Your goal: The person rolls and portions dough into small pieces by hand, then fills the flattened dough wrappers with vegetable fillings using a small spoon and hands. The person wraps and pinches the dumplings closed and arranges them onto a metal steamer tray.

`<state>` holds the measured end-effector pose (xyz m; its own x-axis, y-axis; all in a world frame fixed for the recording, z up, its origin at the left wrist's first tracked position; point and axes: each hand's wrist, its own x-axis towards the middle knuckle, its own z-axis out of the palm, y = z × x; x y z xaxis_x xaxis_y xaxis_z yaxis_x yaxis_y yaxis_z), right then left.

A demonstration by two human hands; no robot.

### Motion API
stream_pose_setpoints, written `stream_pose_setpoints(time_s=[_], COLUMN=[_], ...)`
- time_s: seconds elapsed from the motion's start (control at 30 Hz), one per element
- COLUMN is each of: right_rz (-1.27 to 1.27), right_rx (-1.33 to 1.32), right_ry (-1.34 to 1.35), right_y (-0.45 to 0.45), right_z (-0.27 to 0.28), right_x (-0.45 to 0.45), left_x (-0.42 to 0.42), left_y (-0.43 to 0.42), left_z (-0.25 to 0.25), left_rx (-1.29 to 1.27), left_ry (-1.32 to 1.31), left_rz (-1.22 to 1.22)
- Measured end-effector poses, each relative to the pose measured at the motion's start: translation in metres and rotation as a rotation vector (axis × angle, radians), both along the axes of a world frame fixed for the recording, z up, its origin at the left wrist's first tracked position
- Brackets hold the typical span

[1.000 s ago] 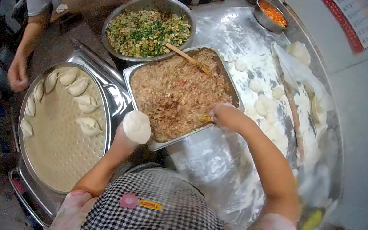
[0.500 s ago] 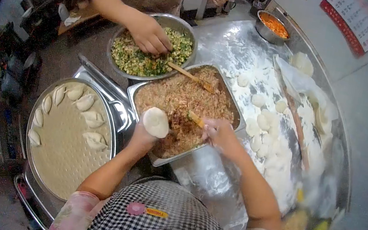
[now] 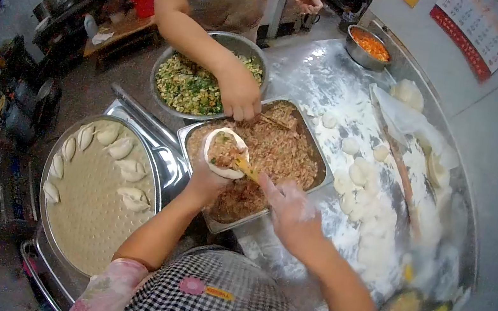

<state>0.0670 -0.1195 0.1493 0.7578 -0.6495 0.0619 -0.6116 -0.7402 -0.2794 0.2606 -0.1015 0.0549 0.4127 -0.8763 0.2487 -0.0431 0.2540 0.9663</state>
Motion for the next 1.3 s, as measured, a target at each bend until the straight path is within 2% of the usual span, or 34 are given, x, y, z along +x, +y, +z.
stream_pose_setpoints(time_s=[0.03, 0.07, 0.17, 0.2, 0.23, 0.3, 0.33, 0.47, 0.67, 0.77, 0.8, 0.87, 1.03, 1.07, 1.17, 1.27, 1.3], right_rz=[0.02, 0.072, 0.182, 0.19, 0.2, 0.106, 0.065, -0.015, -0.057, 0.033, 0.039, 0.049, -0.142, -0.176, -0.11, 0.16, 0.187], right_rx=[0.017, -0.003, -0.01, 0.007, 0.018, -0.019, -0.048, -0.096, 0.169, 0.324, 0.466, 0.748, 0.965, 0.989, 0.76, 0.125, 0.041], right_ry=[0.074, 0.094, 0.159, 0.178, 0.196, 0.199, 0.251, 0.322, 0.324, 0.2, 0.185, 0.154, -0.096, -0.131, -0.322, -0.301, -0.304], right_y=[-0.004, -0.009, -0.027, -0.036, -0.045, -0.059, -0.063, -0.069, -0.06, -0.068, -0.071, -0.078, -0.059, -0.054, -0.033, -0.025, -0.022], right_z=[0.012, 0.02, 0.034, 0.036, 0.038, 0.023, 0.008, -0.047, -0.065, -0.075, -0.074, -0.072, -0.036, -0.026, -0.014, -0.016, -0.014], right_x=[0.001, 0.0, -0.006, -0.009, -0.013, -0.024, -0.028, -0.026, 0.003, -0.002, -0.003, -0.005, -0.011, -0.011, -0.013, -0.019, -0.019], left_x=[0.002, 0.003, 0.009, 0.01, 0.012, 0.028, 0.033, 0.038, 0.039, 0.039, 0.039, 0.036, 0.03, 0.028, 0.022, 0.015, 0.013], left_y=[0.0, 0.0, 0.004, 0.007, 0.004, 0.015, 0.018, 0.034, 0.052, 0.058, 0.059, 0.061, 0.058, 0.056, 0.047, 0.043, 0.043], left_z=[-0.003, -0.006, -0.01, -0.004, -0.005, 0.008, 0.006, 0.005, -0.008, -0.019, -0.021, -0.021, -0.011, -0.009, -0.005, 0.024, 0.033], left_rx=[-0.013, -0.048, 0.038, 0.093, 0.258, 0.193, 0.173, 0.229, 0.286, 0.277, 0.275, 0.306, 0.348, 0.356, 0.378, 0.383, 0.381], left_ry=[0.025, -0.09, 0.006, 0.072, 0.03, 0.296, 0.32, 0.19, 0.114, 0.128, 0.129, 0.127, 0.129, 0.202, 0.223, 0.19, 0.196], left_rz=[-0.036, -0.011, -0.123, -0.14, -0.047, -0.079, -0.045, 0.002, 0.003, -0.016, -0.025, -0.025, -0.091, -0.139, -0.213, -0.25, -0.266])
